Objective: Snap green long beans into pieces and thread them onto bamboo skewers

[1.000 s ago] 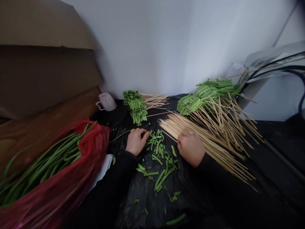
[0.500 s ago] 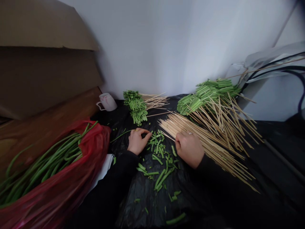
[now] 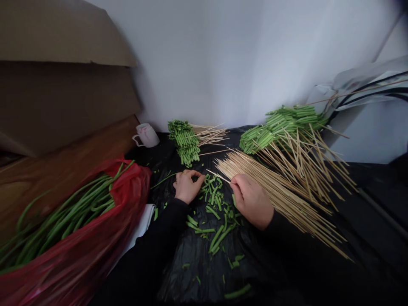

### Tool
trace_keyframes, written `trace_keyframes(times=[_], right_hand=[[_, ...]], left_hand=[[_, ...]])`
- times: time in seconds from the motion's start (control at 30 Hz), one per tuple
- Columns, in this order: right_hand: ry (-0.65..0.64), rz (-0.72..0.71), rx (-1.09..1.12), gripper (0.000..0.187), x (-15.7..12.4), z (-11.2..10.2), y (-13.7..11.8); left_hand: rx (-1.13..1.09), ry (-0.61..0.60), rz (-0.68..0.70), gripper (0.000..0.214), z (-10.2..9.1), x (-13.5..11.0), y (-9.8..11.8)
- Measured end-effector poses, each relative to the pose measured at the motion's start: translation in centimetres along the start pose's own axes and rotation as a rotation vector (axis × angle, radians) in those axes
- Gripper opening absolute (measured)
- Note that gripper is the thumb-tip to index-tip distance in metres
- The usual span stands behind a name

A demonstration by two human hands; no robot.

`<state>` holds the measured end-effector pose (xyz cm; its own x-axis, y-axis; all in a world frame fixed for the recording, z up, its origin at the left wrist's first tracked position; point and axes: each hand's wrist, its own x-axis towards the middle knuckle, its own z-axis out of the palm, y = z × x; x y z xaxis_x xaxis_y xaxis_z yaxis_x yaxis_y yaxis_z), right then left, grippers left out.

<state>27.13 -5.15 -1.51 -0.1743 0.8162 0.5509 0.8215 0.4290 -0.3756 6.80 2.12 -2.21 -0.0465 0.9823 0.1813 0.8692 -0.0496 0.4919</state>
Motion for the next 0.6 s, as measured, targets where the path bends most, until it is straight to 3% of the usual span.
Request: trace_keyframes(times=[0.13, 0.37, 0.6], right_hand=[[-0.024, -0.006, -0.033, 0.020, -0.15, -0.01, -0.20], [-0.076, 0.006, -0.071, 0.020, -0.24, 0.08, -0.25], [-0.090, 0.006, -0.091, 0.021, -0.21, 0.03, -0.23]], left_hand=[[0.019, 0.012, 0.037, 0.031, 0.14, -0.18, 0.05], [0.038, -0.025, 0.038, 0.011, 0.37, -0.14, 0.06], [0.075, -0.007, 0.073, 0.010, 0.04, -0.54, 0.27]])
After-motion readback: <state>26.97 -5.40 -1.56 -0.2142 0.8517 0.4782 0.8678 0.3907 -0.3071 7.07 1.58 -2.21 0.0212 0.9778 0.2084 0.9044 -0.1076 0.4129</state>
